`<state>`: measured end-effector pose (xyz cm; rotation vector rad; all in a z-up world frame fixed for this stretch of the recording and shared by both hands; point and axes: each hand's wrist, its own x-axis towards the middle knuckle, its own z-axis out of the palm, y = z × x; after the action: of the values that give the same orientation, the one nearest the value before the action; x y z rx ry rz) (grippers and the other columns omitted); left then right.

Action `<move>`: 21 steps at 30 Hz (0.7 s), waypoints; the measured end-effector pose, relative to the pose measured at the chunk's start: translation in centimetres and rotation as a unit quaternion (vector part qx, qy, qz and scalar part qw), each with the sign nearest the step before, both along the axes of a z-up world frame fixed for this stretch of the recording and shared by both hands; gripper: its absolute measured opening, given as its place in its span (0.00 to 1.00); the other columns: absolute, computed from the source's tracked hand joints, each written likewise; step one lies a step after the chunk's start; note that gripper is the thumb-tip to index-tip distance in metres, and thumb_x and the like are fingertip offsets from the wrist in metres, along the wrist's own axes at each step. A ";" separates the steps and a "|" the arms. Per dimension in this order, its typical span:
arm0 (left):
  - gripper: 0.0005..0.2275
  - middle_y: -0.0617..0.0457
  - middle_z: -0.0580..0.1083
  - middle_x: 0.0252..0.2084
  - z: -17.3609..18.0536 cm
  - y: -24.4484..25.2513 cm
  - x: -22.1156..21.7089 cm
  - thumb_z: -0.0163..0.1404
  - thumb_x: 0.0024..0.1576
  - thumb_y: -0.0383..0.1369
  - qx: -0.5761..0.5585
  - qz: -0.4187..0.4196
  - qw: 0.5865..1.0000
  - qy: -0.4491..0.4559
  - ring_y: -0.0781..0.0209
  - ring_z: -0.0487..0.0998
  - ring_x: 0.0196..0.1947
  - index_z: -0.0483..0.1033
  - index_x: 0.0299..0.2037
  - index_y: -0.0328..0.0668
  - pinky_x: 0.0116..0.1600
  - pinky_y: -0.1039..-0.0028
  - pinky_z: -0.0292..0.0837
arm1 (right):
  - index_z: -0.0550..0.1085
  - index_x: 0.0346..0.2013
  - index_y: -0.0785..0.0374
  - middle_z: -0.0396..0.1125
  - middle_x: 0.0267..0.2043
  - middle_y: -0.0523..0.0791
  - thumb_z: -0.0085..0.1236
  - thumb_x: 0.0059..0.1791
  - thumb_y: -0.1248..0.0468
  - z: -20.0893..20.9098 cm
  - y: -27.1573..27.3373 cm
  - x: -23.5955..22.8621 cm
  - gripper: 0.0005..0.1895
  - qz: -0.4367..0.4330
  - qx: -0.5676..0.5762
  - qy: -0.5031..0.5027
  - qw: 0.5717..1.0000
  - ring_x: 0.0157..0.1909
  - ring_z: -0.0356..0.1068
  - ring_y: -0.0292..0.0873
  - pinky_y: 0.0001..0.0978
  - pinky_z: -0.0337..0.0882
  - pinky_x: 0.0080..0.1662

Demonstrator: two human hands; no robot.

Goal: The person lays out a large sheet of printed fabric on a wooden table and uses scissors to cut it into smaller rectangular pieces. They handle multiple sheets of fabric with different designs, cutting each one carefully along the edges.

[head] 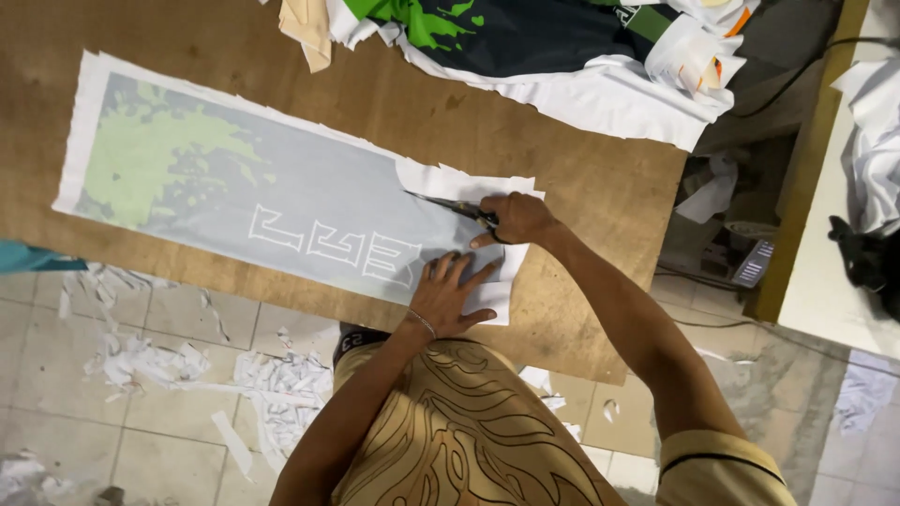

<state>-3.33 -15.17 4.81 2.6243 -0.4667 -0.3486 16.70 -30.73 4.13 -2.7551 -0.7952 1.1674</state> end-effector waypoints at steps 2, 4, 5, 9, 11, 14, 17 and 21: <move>0.35 0.44 0.62 0.65 0.3 1.3 0.6 0.41 0.57 0.65 -0.024 -0.016 1.000 0.010 0.36 0.56 0.71 0.53 0.74 0.68 0.65 0.41 0.58 | 0.73 0.48 0.39 0.74 0.42 0.47 0.62 0.33 0.21 -1.0 0.4 -1.1 0.40 -0.032 0.004 0.013 0.999 0.53 0.75 0.56 0.51 0.74 0.55; 0.18 0.49 0.72 0.56 0.9 3.2 1.2 0.50 0.59 0.49 -0.162 0.038 0.976 -0.138 0.44 0.74 0.59 0.78 0.55 0.53 0.55 0.56 0.74 | 0.73 0.53 0.41 0.73 0.45 0.50 0.66 0.38 0.29 -2.1 1.0 -3.1 0.37 -0.100 0.018 0.029 0.994 0.54 0.74 0.58 0.50 0.75 0.56; 0.18 0.49 0.72 0.56 -0.5 6.1 1.4 0.50 0.59 0.49 -0.164 0.022 0.977 -0.138 0.44 0.74 0.59 0.78 0.55 0.53 0.55 0.56 0.74 | 0.73 0.53 0.41 0.73 0.45 0.50 0.66 0.38 0.29 -0.5 1.5 -4.0 0.37 -0.115 0.018 0.027 0.993 0.54 0.74 0.58 0.50 0.75 0.56; 0.17 0.54 0.72 0.52 -3.6 15.6 2.1 0.50 0.58 0.50 0.003 0.111 0.971 -0.211 0.51 0.72 0.59 0.80 0.48 0.51 0.50 0.58 0.72 | 0.72 0.54 0.44 0.73 0.49 0.53 0.59 0.37 0.24 4.4 4.3 -7.6 0.41 -0.204 -0.007 0.082 0.975 0.57 0.73 0.59 0.50 0.73 0.59; 0.19 0.54 0.71 0.52 -4.0 18.2 2.7 0.50 0.59 0.52 0.028 0.113 0.965 -0.233 0.50 0.70 0.61 0.80 0.49 0.50 0.52 0.57 0.71 | 0.69 0.56 0.44 0.72 0.51 0.52 0.56 0.36 0.21 5.9 6.4 -8.4 0.45 -0.229 -0.026 0.094 0.968 0.58 0.73 0.58 0.50 0.72 0.60; 0.21 0.55 0.71 0.55 -4.5 19.9 3.1 0.49 0.57 0.55 0.018 0.063 0.975 -0.215 0.49 0.69 0.61 0.80 0.50 0.51 0.50 0.56 0.73 | 0.68 0.56 0.49 0.72 0.51 0.52 0.56 0.40 0.24 6.4 9.4 -9.4 0.43 -0.275 -0.028 0.100 0.956 0.58 0.73 0.57 0.47 0.73 0.57; 0.21 0.55 0.70 0.55 -4.6 20.5 3.3 0.49 0.57 0.55 0.014 0.039 0.973 -0.226 0.49 0.69 0.60 0.80 0.51 0.53 0.48 0.57 0.74 | 0.72 0.49 0.55 0.74 0.43 0.57 0.62 0.41 0.30 2.6 10.3 -11.0 0.37 -0.323 0.048 0.033 0.944 0.52 0.75 0.62 0.51 0.76 0.53; 0.23 0.54 0.70 0.56 -5.0 21.0 3.1 0.48 0.57 0.56 -0.002 0.032 0.976 -0.216 0.47 0.67 0.62 0.78 0.54 0.53 0.51 0.54 0.71 | 0.75 0.46 0.50 0.74 0.37 0.54 0.67 0.40 0.37 2.1 12.5 -12.8 0.29 -0.388 0.073 -0.004 0.919 0.46 0.77 0.59 0.49 0.78 0.48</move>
<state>-0.18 5.84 -0.19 2.7020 -0.5152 0.2529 3.94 -18.20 6.20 -2.5207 0.2239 0.8681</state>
